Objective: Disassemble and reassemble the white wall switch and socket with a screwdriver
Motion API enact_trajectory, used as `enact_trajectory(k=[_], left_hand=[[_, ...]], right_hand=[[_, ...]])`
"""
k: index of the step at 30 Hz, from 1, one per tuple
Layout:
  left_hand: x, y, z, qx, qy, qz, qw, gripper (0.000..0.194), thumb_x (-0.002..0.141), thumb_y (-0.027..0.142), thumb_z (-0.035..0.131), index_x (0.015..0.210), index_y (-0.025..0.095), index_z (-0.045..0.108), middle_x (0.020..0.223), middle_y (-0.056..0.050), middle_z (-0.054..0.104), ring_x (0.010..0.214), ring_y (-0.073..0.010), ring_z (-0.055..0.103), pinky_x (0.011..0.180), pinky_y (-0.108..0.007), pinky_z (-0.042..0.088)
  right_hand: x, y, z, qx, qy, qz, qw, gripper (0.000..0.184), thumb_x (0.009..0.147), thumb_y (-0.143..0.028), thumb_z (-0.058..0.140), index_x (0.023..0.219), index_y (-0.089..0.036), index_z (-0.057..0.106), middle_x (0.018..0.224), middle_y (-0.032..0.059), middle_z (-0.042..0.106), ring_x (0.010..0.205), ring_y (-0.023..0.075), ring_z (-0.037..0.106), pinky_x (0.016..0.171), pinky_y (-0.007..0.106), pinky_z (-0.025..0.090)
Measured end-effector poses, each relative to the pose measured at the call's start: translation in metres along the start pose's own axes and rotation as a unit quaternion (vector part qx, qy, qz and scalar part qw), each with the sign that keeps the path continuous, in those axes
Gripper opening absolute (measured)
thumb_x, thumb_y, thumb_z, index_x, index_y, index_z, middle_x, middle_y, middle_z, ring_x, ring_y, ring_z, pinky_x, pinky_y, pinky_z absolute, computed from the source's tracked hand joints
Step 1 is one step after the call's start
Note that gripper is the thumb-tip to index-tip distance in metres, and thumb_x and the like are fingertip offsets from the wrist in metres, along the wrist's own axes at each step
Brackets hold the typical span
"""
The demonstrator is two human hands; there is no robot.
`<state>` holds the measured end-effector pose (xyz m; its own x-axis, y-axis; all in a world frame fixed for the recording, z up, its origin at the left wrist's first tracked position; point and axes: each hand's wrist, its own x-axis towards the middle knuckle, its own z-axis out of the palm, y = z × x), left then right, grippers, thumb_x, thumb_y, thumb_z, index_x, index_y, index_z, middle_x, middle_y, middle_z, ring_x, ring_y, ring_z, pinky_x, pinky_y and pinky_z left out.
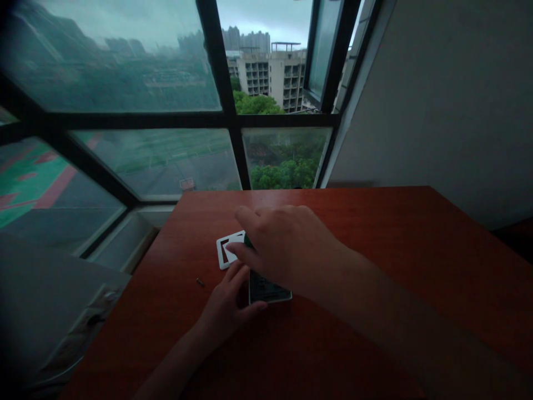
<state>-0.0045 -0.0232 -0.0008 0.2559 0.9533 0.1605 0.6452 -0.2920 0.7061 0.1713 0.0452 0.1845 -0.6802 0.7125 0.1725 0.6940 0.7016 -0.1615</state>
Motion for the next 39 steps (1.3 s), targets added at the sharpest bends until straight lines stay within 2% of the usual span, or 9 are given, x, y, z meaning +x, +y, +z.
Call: enact_trajectory(k=[5,11,13,17,21,24,27,32,39], left_hand=[[0.0005,0.0010,-0.0016,-0.014,-0.003,0.009,1.000,0.074,0.075,0.032,0.076,0.139,0.028,0.039,0.148,-0.012,0.036,0.132,-0.0328,0.043,0.106,-0.049,0.042],[0.0005,0.0010,-0.0013,-0.002,-0.004,-0.002,1.000,0.075,0.076,0.032,0.076,0.140,0.027,0.038,0.145,-0.012,0.038,0.130,-0.0327,0.045,0.103,-0.048,0.045],[0.0004,0.0010,-0.0012,-0.002,-0.003,-0.002,1.000,0.075,0.075,0.032,0.076,0.140,0.027,0.038,0.146,-0.011,0.038,0.130,-0.0320,0.046,0.104,-0.047,0.045],[0.0003,0.0015,-0.0010,-0.005,-0.007,0.003,1.000,0.078,0.075,0.027,0.076,0.141,0.027,0.035,0.145,-0.012,0.038,0.130,-0.0310,0.045,0.104,-0.046,0.044],[0.0006,0.0025,-0.0013,0.006,-0.010,-0.009,1.000,0.077,0.074,0.027,0.077,0.140,0.026,0.036,0.143,-0.012,0.040,0.128,-0.0319,0.046,0.102,-0.047,0.046],[0.0005,0.0024,-0.0016,0.006,-0.010,-0.001,1.000,0.075,0.075,0.029,0.076,0.139,0.026,0.037,0.145,-0.012,0.037,0.131,-0.0318,0.044,0.104,-0.047,0.045],[-0.0002,0.0013,-0.0014,-0.003,-0.008,0.010,1.000,0.076,0.076,0.027,0.075,0.140,0.026,0.034,0.146,-0.012,0.037,0.132,-0.0315,0.043,0.105,-0.047,0.043],[-0.0013,-0.0002,-0.0007,0.003,-0.008,-0.005,1.000,0.079,0.075,0.029,0.077,0.142,0.028,0.034,0.142,-0.012,0.041,0.128,-0.0343,0.046,0.102,-0.050,0.046],[-0.0012,-0.0018,-0.0008,-0.006,-0.001,0.007,1.000,0.077,0.075,0.031,0.077,0.141,0.028,0.037,0.146,-0.012,0.038,0.129,-0.0333,0.047,0.101,-0.049,0.047]], right_hand=[[-0.0053,0.0042,0.0019,0.121,-0.003,-0.080,0.989,0.046,0.083,-0.020,0.054,0.129,-0.019,0.048,0.125,0.0078,0.063,0.108,0.0249,0.061,0.084,0.036,0.047],[-0.0019,-0.0007,0.0017,0.020,0.000,0.007,1.000,0.030,0.090,-0.036,0.051,0.114,-0.020,0.058,0.105,0.0099,0.070,0.089,0.0299,0.068,0.068,0.039,0.048],[-0.0025,-0.0014,0.0005,0.044,-0.016,-0.006,0.999,0.028,0.089,-0.029,0.051,0.115,-0.020,0.057,0.104,0.0081,0.071,0.088,0.0275,0.068,0.069,0.037,0.048],[-0.0059,-0.0002,-0.0005,0.110,-0.010,-0.066,0.992,0.042,0.082,-0.021,0.055,0.125,-0.022,0.050,0.116,0.0062,0.066,0.100,0.0253,0.064,0.077,0.037,0.048],[-0.0038,0.0018,0.0041,0.054,0.015,-0.016,0.998,0.037,0.088,-0.037,0.053,0.120,-0.020,0.054,0.112,0.0109,0.069,0.095,0.0309,0.067,0.075,0.042,0.049],[-0.0043,0.0022,0.0050,0.077,-0.002,-0.021,0.997,0.034,0.088,-0.030,0.053,0.120,-0.020,0.054,0.109,0.0097,0.070,0.092,0.0284,0.068,0.075,0.040,0.049],[-0.0083,0.0007,0.0025,0.133,-0.008,-0.067,0.989,0.045,0.082,-0.020,0.056,0.126,-0.022,0.048,0.118,0.0069,0.066,0.096,0.0245,0.065,0.077,0.036,0.048],[-0.0081,-0.0008,0.0050,0.114,0.000,-0.031,0.993,0.033,0.087,-0.032,0.057,0.117,-0.020,0.055,0.107,0.0091,0.068,0.088,0.0259,0.066,0.070,0.036,0.046],[-0.0102,0.0026,0.0049,0.203,-0.025,-0.058,0.977,0.036,0.081,-0.017,0.056,0.117,-0.024,0.055,0.109,0.0013,0.067,0.092,0.0191,0.063,0.075,0.031,0.046]])
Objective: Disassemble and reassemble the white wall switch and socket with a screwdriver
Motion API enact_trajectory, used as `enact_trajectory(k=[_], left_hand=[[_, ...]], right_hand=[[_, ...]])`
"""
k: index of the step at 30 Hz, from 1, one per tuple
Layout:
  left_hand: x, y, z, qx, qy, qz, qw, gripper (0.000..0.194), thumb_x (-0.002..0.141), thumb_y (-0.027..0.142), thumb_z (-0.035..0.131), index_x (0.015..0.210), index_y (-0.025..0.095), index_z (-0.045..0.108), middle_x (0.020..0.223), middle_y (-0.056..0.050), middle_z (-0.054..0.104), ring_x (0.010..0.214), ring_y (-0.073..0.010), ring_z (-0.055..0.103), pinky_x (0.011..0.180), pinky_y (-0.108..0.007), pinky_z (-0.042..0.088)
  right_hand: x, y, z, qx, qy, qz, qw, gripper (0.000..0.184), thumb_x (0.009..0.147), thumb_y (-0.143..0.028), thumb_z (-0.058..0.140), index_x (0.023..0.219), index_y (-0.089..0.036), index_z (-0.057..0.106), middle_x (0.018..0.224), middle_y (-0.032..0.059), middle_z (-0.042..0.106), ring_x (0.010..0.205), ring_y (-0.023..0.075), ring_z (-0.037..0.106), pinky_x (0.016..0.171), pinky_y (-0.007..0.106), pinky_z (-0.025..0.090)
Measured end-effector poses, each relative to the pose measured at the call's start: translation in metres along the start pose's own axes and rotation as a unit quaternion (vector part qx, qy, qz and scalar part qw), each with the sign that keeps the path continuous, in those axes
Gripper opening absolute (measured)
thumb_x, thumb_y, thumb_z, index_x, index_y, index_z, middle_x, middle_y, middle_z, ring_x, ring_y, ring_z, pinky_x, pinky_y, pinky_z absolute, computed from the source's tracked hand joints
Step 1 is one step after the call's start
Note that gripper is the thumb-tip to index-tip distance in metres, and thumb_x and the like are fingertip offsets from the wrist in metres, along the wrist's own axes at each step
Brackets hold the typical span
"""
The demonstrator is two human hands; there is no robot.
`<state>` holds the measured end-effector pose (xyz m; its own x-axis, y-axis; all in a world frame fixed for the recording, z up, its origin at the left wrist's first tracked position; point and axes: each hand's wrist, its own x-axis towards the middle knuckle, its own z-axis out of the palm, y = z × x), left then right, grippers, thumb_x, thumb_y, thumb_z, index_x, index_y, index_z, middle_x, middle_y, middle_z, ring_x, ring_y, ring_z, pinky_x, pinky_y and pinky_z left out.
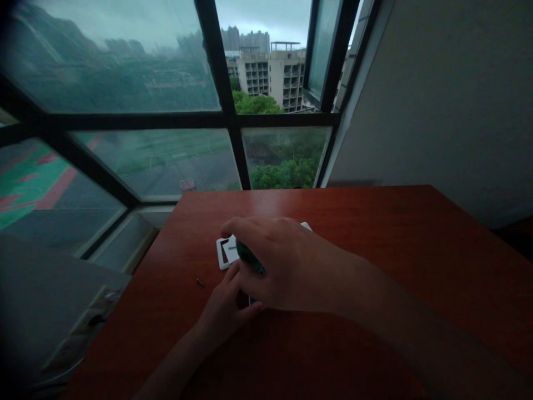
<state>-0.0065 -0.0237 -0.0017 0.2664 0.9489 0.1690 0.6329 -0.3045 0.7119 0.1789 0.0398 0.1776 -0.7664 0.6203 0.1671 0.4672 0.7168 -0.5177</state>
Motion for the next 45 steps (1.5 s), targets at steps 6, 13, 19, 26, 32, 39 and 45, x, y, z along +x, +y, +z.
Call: enact_trajectory(k=[6,13,19,26,32,39,45], left_hand=[[0.001,0.003,-0.002,0.000,0.000,-0.005,1.000,0.078,0.074,0.029,0.077,0.141,0.029,0.037,0.150,-0.010,0.034,0.134,-0.0307,0.041,0.108,-0.048,0.041],[0.000,0.014,-0.015,0.039,0.016,-0.043,0.998,0.065,0.080,0.026,0.071,0.136,0.028,0.039,0.148,-0.010,0.034,0.130,-0.0294,0.046,0.104,-0.046,0.044],[0.014,0.035,-0.037,0.176,-0.051,-0.051,0.982,0.018,0.088,0.020,0.055,0.106,0.023,0.056,0.111,-0.005,0.061,0.094,-0.0222,0.063,0.079,-0.035,0.052],[0.033,0.047,-0.046,0.272,-0.159,-0.044,0.948,0.008,0.090,0.021,0.050,0.091,0.020,0.058,0.098,-0.006,0.064,0.083,-0.0209,0.063,0.070,-0.031,0.049],[0.041,0.051,-0.047,0.312,-0.190,-0.014,0.931,0.015,0.092,0.016,0.045,0.086,0.017,0.059,0.091,-0.008,0.064,0.080,-0.0242,0.065,0.065,-0.034,0.050],[0.044,0.055,-0.047,0.347,-0.200,0.014,0.916,0.015,0.087,0.007,0.047,0.087,0.016,0.060,0.087,-0.008,0.064,0.080,-0.0232,0.065,0.066,-0.032,0.052],[0.044,0.064,-0.051,0.360,-0.214,0.009,0.908,0.016,0.086,0.005,0.046,0.085,0.016,0.058,0.089,-0.008,0.065,0.082,-0.0215,0.064,0.070,-0.031,0.052]], right_hand=[[-0.013,0.013,-0.004,0.051,0.068,0.034,0.996,0.038,0.079,-0.015,0.058,0.116,-0.023,0.054,0.101,-0.0005,0.068,0.083,0.0134,0.064,0.073,0.026,0.048],[-0.052,0.044,-0.002,0.064,0.186,0.128,0.972,0.026,0.083,-0.022,0.058,0.109,-0.024,0.055,0.102,0.0042,0.069,0.093,0.0206,0.066,0.078,0.033,0.052],[-0.079,0.057,0.013,0.059,0.226,0.170,0.958,0.020,0.085,-0.026,0.055,0.105,-0.024,0.056,0.099,0.0053,0.069,0.091,0.0219,0.067,0.078,0.036,0.054],[-0.086,0.051,0.026,0.050,0.207,0.191,0.958,0.020,0.087,-0.026,0.054,0.107,-0.024,0.054,0.100,0.0050,0.070,0.088,0.0211,0.067,0.074,0.035,0.053],[-0.084,0.046,0.026,0.047,0.196,0.182,0.962,0.020,0.086,-0.025,0.054,0.106,-0.022,0.054,0.096,0.0051,0.070,0.082,0.0199,0.068,0.070,0.033,0.053],[-0.079,0.034,0.024,0.014,0.185,0.163,0.969,0.021,0.085,-0.021,0.053,0.106,-0.023,0.053,0.094,0.0034,0.070,0.077,0.0176,0.067,0.067,0.031,0.051],[-0.076,0.030,0.023,-0.009,0.185,0.148,0.971,0.021,0.084,-0.021,0.053,0.105,-0.024,0.054,0.093,0.0028,0.069,0.076,0.0172,0.067,0.066,0.030,0.051]])
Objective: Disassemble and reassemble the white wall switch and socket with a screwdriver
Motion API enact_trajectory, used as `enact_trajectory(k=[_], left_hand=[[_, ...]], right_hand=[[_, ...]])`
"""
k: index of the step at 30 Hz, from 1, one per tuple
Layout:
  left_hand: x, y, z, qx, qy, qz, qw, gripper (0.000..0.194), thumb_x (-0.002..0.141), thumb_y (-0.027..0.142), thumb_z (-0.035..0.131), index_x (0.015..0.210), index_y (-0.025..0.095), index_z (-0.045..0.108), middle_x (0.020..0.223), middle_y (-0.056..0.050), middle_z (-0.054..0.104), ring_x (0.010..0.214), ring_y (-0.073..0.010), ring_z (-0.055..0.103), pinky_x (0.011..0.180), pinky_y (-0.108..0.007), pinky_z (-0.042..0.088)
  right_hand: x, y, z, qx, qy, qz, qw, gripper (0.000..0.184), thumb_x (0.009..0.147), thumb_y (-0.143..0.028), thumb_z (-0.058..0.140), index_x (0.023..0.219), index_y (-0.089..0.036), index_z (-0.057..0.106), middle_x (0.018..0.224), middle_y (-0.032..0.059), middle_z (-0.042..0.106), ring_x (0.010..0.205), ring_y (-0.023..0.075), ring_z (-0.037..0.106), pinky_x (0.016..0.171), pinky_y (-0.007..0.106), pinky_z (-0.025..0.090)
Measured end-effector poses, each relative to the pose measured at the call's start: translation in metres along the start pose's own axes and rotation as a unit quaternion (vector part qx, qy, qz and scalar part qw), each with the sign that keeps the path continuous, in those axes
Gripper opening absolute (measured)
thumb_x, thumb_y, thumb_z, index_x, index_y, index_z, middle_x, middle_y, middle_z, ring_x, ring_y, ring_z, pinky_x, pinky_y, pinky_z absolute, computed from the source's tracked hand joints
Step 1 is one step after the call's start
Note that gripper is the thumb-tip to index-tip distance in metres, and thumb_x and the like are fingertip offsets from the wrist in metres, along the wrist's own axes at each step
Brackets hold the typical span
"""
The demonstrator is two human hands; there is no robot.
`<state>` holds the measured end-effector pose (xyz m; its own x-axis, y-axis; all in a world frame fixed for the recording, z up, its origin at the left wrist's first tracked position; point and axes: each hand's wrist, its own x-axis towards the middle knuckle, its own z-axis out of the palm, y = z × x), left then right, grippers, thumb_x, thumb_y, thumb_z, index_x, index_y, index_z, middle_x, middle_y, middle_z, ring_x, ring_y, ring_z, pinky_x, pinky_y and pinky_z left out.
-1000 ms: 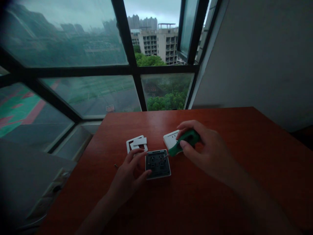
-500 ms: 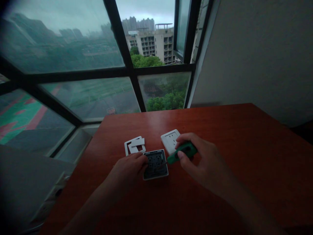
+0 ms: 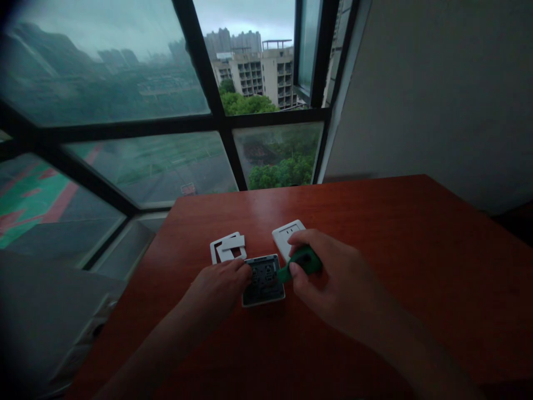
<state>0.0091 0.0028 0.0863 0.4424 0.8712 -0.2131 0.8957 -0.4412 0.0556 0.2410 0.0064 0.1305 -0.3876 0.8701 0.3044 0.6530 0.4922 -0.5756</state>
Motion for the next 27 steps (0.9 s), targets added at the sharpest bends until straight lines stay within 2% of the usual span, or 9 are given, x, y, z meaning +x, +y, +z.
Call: enact_trajectory(k=[5,8,13,17,24,27], left_hand=[[-0.002,-0.002,0.000,0.006,0.005,0.007,1.000,0.018,0.085,0.003,0.047,0.088,0.016,0.058,0.090,-0.007,0.065,0.083,-0.0229,0.064,0.069,-0.033,0.052],[-0.005,-0.007,0.002,-0.020,0.027,-0.010,0.999,0.017,0.087,0.005,0.046,0.090,0.017,0.058,0.092,-0.006,0.065,0.080,-0.0210,0.064,0.067,-0.030,0.051],[-0.015,-0.023,0.014,-0.131,0.109,-0.047,0.984,0.011,0.093,0.020,0.049,0.092,0.020,0.060,0.092,-0.003,0.065,0.077,-0.0169,0.063,0.066,-0.026,0.047],[-0.025,-0.037,0.033,-0.205,0.175,-0.055,0.961,0.010,0.093,0.021,0.049,0.090,0.021,0.059,0.087,-0.001,0.064,0.074,-0.0146,0.061,0.064,-0.025,0.045],[-0.035,-0.050,0.054,-0.173,0.196,-0.119,0.958,0.015,0.094,0.021,0.045,0.099,0.021,0.059,0.094,-0.004,0.063,0.077,-0.0170,0.063,0.067,-0.028,0.047],[-0.036,-0.047,0.058,-0.151,0.167,-0.120,0.967,0.025,0.093,0.017,0.045,0.113,0.023,0.058,0.102,-0.006,0.063,0.082,-0.0188,0.064,0.070,-0.030,0.050]], right_hand=[[0.001,-0.001,0.000,-0.011,-0.006,-0.003,1.000,0.022,0.085,-0.020,0.053,0.107,-0.024,0.053,0.093,0.0025,0.069,0.076,0.0164,0.066,0.065,0.029,0.051],[0.001,-0.002,0.000,-0.012,-0.003,-0.001,1.000,0.022,0.084,-0.020,0.053,0.106,-0.024,0.054,0.093,0.0025,0.069,0.076,0.0164,0.066,0.065,0.029,0.051],[0.001,-0.002,-0.001,-0.005,-0.003,-0.004,1.000,0.022,0.084,-0.021,0.053,0.106,-0.024,0.055,0.094,0.0038,0.070,0.076,0.0175,0.067,0.065,0.031,0.052],[0.000,0.001,-0.001,-0.011,-0.003,-0.003,1.000,0.023,0.085,-0.022,0.053,0.107,-0.024,0.054,0.095,0.0042,0.070,0.077,0.0180,0.067,0.066,0.032,0.052],[0.000,0.003,-0.001,-0.008,-0.012,0.003,1.000,0.022,0.085,-0.023,0.054,0.107,-0.025,0.053,0.093,0.0020,0.069,0.076,0.0161,0.066,0.067,0.030,0.052],[0.000,0.003,-0.002,-0.008,-0.008,0.004,1.000,0.022,0.085,-0.023,0.054,0.107,-0.024,0.053,0.094,0.0029,0.069,0.078,0.0173,0.067,0.068,0.031,0.052]])
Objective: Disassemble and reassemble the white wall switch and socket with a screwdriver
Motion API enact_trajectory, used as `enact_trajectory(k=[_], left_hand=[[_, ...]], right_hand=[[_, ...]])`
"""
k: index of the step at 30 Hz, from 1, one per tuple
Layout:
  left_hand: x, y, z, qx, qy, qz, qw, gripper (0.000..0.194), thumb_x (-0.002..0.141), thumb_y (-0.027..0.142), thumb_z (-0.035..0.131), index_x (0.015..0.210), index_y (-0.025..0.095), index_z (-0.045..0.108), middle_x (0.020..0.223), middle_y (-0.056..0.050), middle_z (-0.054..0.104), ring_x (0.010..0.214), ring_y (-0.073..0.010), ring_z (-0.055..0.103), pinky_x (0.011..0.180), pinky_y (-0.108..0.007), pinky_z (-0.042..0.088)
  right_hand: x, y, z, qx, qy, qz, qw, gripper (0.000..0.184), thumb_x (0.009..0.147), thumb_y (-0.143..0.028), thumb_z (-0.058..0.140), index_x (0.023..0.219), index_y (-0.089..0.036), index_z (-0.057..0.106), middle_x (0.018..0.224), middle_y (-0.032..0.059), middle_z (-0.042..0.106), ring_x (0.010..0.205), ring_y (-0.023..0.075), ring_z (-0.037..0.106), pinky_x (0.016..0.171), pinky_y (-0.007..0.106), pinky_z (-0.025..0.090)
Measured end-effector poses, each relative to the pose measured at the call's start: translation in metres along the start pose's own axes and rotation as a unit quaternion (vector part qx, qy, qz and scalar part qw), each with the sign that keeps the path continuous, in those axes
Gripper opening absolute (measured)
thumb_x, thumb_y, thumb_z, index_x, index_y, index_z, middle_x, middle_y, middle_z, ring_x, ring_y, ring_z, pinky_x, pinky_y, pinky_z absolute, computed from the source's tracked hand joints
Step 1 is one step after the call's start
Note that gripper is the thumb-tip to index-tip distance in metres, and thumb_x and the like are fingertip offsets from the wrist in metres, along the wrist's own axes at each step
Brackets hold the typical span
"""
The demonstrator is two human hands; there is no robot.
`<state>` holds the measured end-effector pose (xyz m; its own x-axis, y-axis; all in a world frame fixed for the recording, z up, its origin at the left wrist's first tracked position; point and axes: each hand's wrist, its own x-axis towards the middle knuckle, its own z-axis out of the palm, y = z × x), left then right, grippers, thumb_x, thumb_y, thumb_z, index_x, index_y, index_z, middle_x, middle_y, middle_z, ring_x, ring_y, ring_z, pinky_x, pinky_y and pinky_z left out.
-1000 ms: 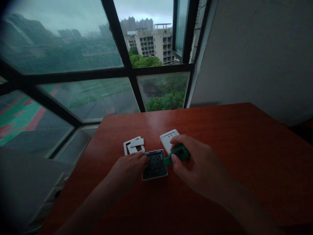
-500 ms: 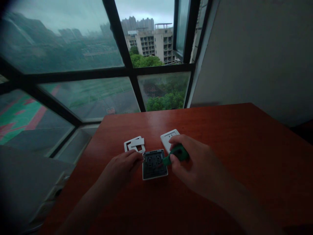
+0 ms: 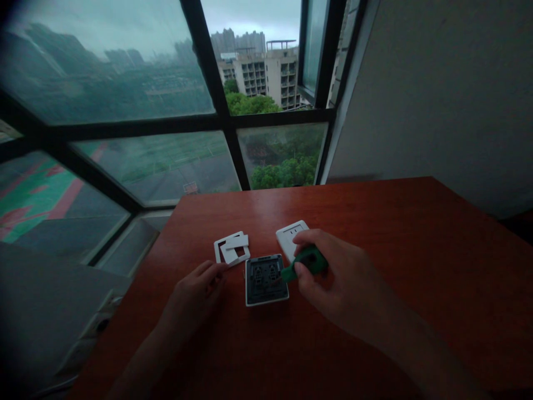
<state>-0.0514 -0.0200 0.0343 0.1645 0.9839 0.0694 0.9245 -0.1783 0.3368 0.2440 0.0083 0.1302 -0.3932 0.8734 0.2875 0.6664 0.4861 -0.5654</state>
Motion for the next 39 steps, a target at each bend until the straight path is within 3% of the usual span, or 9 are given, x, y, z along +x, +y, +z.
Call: enact_trajectory(k=[5,9,15,22,31,35,39], left_hand=[[0.003,0.016,0.010,-0.025,-0.058,0.058,0.996,0.028,0.094,0.017,0.046,0.118,0.027,0.057,0.117,-0.006,0.059,0.102,-0.0204,0.062,0.087,-0.032,0.050],[0.011,0.025,0.017,-0.026,-0.085,0.050,0.995,0.021,0.097,0.021,0.042,0.105,0.022,0.061,0.104,-0.006,0.061,0.092,-0.0191,0.063,0.083,-0.032,0.052],[0.012,0.026,0.018,-0.009,-0.088,0.058,0.994,0.019,0.097,0.022,0.043,0.103,0.021,0.060,0.104,-0.006,0.060,0.092,-0.0197,0.062,0.083,-0.034,0.052],[0.004,0.024,0.015,0.050,-0.101,0.036,0.993,0.016,0.095,0.020,0.045,0.085,0.018,0.058,0.095,-0.006,0.061,0.085,-0.0213,0.062,0.075,-0.035,0.053],[-0.004,0.029,0.016,0.043,-0.123,0.065,0.989,0.017,0.093,0.012,0.045,0.096,0.021,0.059,0.097,-0.005,0.060,0.087,-0.0196,0.062,0.073,-0.030,0.051],[-0.012,0.025,0.019,0.063,-0.085,0.023,0.994,0.018,0.095,0.017,0.042,0.087,0.020,0.058,0.092,-0.005,0.062,0.083,-0.0199,0.063,0.073,-0.031,0.051],[-0.024,0.000,0.011,0.050,0.003,-0.036,0.998,0.016,0.094,0.021,0.043,0.090,0.020,0.058,0.092,-0.005,0.063,0.081,-0.0198,0.063,0.072,-0.031,0.050]], right_hand=[[-0.003,0.002,0.001,-0.010,0.002,0.000,1.000,0.023,0.086,-0.024,0.054,0.109,-0.024,0.053,0.095,0.0037,0.069,0.078,0.0181,0.067,0.066,0.031,0.051],[-0.005,0.007,0.002,-0.014,-0.002,0.002,1.000,0.022,0.087,-0.026,0.054,0.110,-0.025,0.052,0.097,0.0028,0.069,0.081,0.0175,0.067,0.069,0.031,0.051],[-0.004,0.010,0.002,-0.022,0.009,-0.013,1.000,0.023,0.087,-0.026,0.055,0.109,-0.027,0.052,0.096,0.0008,0.069,0.079,0.0154,0.067,0.068,0.029,0.051],[-0.005,0.009,0.002,-0.029,0.005,-0.011,1.000,0.022,0.087,-0.028,0.054,0.109,-0.028,0.052,0.096,-0.0004,0.069,0.079,0.0148,0.067,0.068,0.028,0.051],[-0.005,0.011,0.002,-0.031,0.010,-0.008,0.999,0.023,0.087,-0.029,0.056,0.109,-0.027,0.053,0.096,0.0007,0.070,0.080,0.0159,0.068,0.068,0.029,0.052],[-0.005,0.012,0.002,-0.032,0.010,-0.012,0.999,0.023,0.086,-0.028,0.056,0.109,-0.027,0.053,0.095,0.0007,0.071,0.078,0.0157,0.069,0.065,0.027,0.053],[-0.005,0.012,0.002,-0.036,0.005,-0.011,0.999,0.024,0.087,-0.028,0.055,0.110,-0.028,0.053,0.096,0.0007,0.071,0.079,0.0156,0.069,0.065,0.026,0.053]])
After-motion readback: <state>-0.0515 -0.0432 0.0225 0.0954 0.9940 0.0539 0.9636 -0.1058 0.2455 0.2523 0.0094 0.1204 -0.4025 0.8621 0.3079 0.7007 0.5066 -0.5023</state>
